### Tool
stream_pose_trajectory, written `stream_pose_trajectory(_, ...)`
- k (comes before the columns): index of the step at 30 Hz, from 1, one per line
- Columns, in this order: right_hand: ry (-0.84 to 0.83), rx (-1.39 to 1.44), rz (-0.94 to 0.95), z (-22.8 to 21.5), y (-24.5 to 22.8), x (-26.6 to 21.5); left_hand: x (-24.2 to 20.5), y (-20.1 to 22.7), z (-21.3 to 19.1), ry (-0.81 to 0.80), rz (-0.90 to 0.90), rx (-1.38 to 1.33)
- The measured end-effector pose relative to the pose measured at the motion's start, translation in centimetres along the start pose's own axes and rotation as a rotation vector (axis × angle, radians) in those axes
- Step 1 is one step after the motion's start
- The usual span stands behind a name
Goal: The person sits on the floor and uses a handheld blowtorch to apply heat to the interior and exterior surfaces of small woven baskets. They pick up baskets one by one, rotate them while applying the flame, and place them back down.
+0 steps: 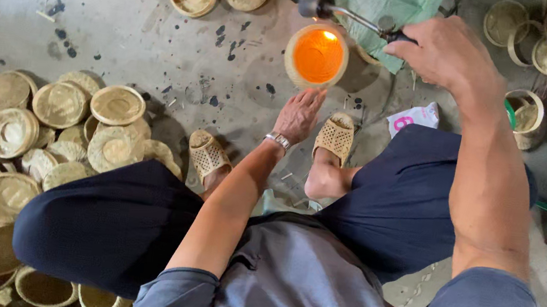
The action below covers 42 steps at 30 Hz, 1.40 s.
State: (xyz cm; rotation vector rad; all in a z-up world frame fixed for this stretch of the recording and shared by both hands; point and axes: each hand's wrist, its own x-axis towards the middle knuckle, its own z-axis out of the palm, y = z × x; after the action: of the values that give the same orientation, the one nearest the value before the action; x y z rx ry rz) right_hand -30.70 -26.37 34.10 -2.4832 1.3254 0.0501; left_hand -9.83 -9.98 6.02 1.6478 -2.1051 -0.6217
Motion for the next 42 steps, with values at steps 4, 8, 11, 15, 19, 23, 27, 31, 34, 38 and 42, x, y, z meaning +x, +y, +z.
stream_pose_trajectory(4, 0.057, 0.121, -0.007, -4.2, -2.6, -1.6, 3.6, 0.7, 0.2, -0.022, 0.020, 0.176)
stream_pose_trajectory(8, 0.083, 0.193, 0.015, -6.9, -4.6, -2.2, 5.6, 1.4, -0.8, -0.189, -0.114, 0.332)
stream_pose_trajectory(11, 0.044, 0.217, 0.098, -7.8, -5.0, -2.2, 5.3, 0.8, -1.1, -0.256, -0.169, 0.463)
stream_pose_trajectory(15, 0.019, 0.237, 0.107, -5.8, -3.3, -1.8, 2.9, -1.8, -1.7, -0.477, -0.138, 0.496)
stream_pose_trajectory(19, -0.094, 0.118, -0.012, -0.8, -0.8, -0.5, -0.7, -6.1, -1.0, -0.097, -0.031, 0.514)
stream_pose_trajectory(23, 0.019, -0.038, -0.255, 6.1, -0.5, -0.2, -4.9, -8.2, 0.4, 0.157, -0.148, 0.311)
stream_pose_trajectory(27, -0.171, -0.238, -0.205, 10.9, -1.6, -0.3, -7.0, -7.2, 1.0, 0.052, -0.082, 0.297)
stream_pose_trajectory(31, -0.387, -0.271, -0.144, 11.7, -3.2, 0.7, -6.5, -5.8, 2.1, 0.006, 0.050, 0.199)
stream_pose_trajectory(34, -0.218, -0.153, -0.183, 11.2, -4.1, 1.2, -5.8, -5.0, 2.8, 0.014, 0.128, 0.127)
stream_pose_trajectory(38, -0.240, -0.147, -0.085, 8.4, -3.7, 1.4, -3.5, -4.4, 2.1, 0.095, 0.177, 0.188)
stream_pose_trajectory(42, -0.204, -0.098, -0.034, 5.2, -2.2, 0.8, -0.9, -3.8, 0.8, -0.006, 0.047, 0.325)
